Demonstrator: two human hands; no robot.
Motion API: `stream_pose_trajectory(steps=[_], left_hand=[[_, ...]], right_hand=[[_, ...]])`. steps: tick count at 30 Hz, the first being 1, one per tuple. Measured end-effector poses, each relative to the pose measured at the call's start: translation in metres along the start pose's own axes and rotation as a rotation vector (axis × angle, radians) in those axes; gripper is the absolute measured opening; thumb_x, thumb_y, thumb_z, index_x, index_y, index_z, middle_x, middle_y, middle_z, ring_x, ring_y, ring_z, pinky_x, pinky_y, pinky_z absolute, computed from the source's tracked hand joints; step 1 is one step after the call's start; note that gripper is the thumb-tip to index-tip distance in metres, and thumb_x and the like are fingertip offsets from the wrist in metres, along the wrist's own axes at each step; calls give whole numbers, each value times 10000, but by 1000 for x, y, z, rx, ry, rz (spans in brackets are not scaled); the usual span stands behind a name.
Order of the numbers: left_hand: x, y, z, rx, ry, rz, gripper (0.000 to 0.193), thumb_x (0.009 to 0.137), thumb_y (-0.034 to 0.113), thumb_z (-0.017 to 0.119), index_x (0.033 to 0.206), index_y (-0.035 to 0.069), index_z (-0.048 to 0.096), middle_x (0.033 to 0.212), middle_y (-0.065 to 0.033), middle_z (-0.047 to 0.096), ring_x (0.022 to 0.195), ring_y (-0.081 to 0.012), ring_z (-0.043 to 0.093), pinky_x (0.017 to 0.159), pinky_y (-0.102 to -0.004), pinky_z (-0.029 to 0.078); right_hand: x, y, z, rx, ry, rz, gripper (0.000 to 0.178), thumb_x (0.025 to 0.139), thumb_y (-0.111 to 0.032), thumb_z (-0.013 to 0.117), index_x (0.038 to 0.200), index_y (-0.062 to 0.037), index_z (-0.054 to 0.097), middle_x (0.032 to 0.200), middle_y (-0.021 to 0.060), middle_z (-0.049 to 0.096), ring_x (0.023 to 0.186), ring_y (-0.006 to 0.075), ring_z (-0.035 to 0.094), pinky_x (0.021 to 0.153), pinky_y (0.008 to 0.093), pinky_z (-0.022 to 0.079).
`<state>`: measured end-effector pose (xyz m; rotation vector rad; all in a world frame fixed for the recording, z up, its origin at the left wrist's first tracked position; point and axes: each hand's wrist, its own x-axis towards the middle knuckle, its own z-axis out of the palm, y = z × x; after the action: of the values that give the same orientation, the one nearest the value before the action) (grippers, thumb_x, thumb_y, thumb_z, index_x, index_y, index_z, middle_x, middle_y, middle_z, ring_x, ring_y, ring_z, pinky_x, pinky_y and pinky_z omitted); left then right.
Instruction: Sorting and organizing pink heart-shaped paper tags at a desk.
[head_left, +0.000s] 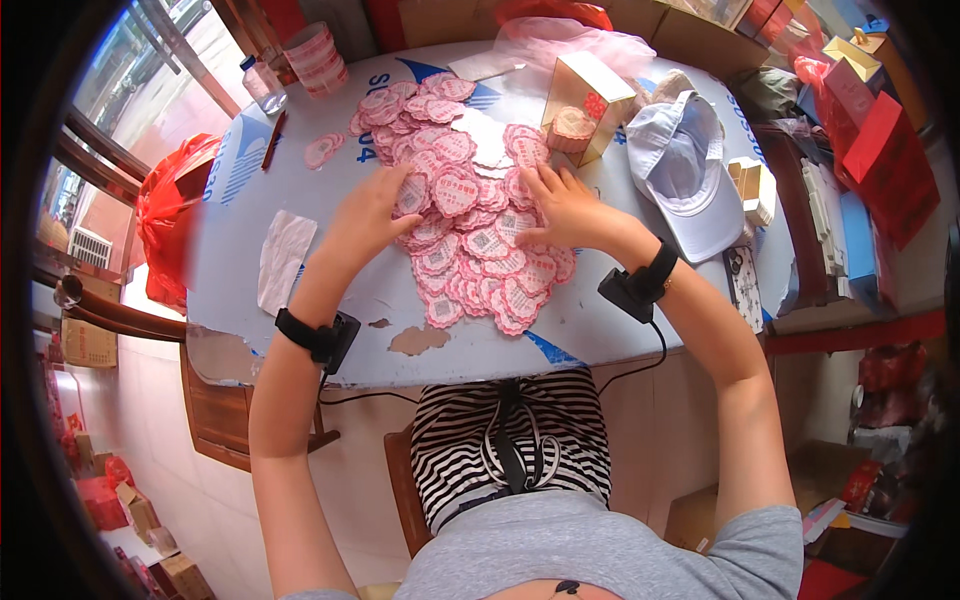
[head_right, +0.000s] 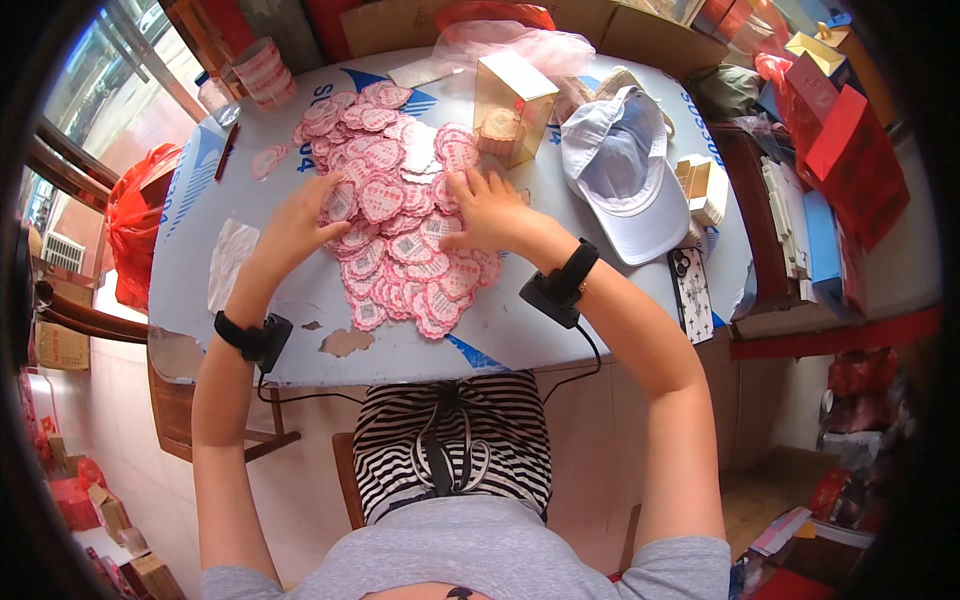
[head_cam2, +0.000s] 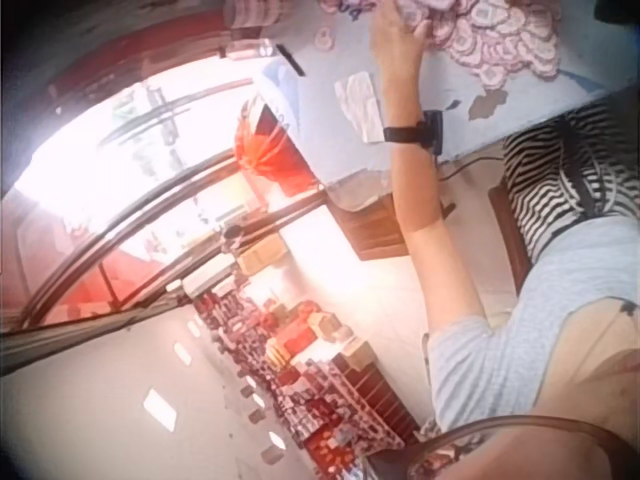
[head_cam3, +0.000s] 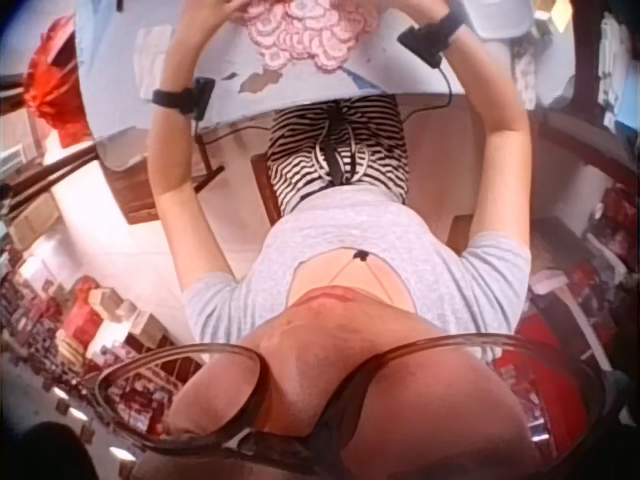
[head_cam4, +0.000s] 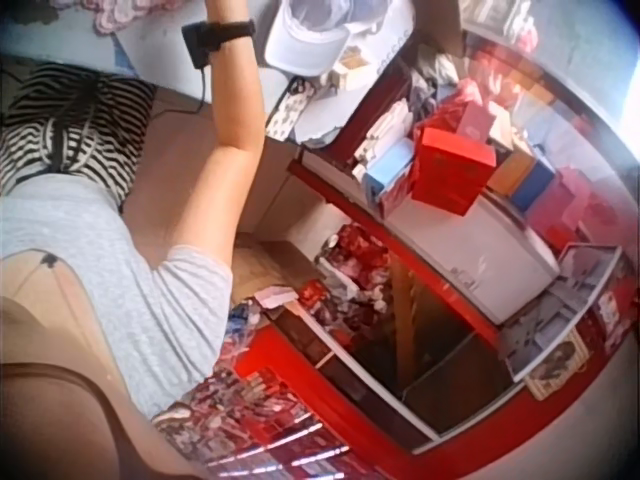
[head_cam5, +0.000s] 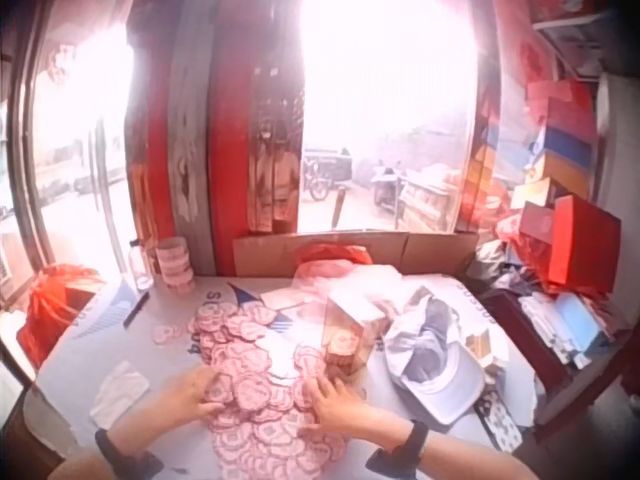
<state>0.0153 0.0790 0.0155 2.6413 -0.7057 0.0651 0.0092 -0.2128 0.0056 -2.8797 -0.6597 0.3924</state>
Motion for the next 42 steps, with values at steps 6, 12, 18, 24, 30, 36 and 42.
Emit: stream_pose_trajectory(steps=[6, 12, 18, 24, 30, 36, 42], left_hand=[[13, 14, -2, -476, 20, -97, 624, 798, 312, 666, 1306, 78, 390, 1201, -143, 506, 1117, -280, 507, 922, -358, 408], [13, -13, -7, -813, 86, -217, 602, 856, 398, 587, 1321, 79, 375, 1266, -136, 457, 1136, -202, 482, 925, -320, 412], [29, -22, 3, -920, -33, -499, 578, 853, 342, 595, 1286, 13, 399, 1257, -115, 460, 1098, -159, 484, 875, -294, 434], [51, 3, 6, -1057, -68, -504, 560, 822, 265, 634, 1253, -26, 426, 1095, -92, 548, 915, -127, 556, 746, -256, 472], [52, 23, -13, -999, 366, -357, 572, 775, 128, 669, 1260, -32, 411, 1088, -109, 580, 943, -151, 585, 818, -271, 473], [41, 32, -34, -1042, 300, -144, 531, 823, 172, 628, 1277, -1, 413, 1116, -107, 568, 996, -153, 567, 859, -274, 455], [43, 37, -39, -1209, 286, -265, 420, 903, 240, 522, 1260, 31, 452, 1166, -99, 544, 1098, -152, 517, 891, -264, 435]], right_hand=[[11, -30, 11, 234, 173, -316, 825, 774, -267, 671, 1412, -63, 188, 1412, 238, 246, 1287, 382, 300, 1035, 409, 316], [21, -29, 1, 567, 217, -570, 547, 817, -143, 613, 1310, -78, 384, 1349, 142, 379, 1179, 309, 455, 948, 369, 406], [48, -7, -12, 958, 237, -10, 518, 825, -261, 609, 1263, -48, 435, 1171, 145, 527, 1071, 241, 523, 892, 352, 431], [61, -24, -30, 1320, -96, 2, 420, 894, -234, 517, 1282, -91, 446, 1168, 55, 506, 1062, 147, 504, 840, 305, 461], [67, -52, -49, 1428, 171, -137, 371, 867, -259, 552, 1209, -117, 539, 1160, 17, 555, 1072, 114, 502, 850, 281, 411], [57, -53, -64, 1393, 276, -355, 340, 878, -209, 526, 1185, -69, 574, 1156, 50, 567, 1058, 121, 515, 904, 267, 395], [55, -56, -67, 1318, 323, -406, 343, 883, -212, 518, 1179, -49, 578, 1135, 61, 586, 1056, 135, 521, 911, 259, 391]])
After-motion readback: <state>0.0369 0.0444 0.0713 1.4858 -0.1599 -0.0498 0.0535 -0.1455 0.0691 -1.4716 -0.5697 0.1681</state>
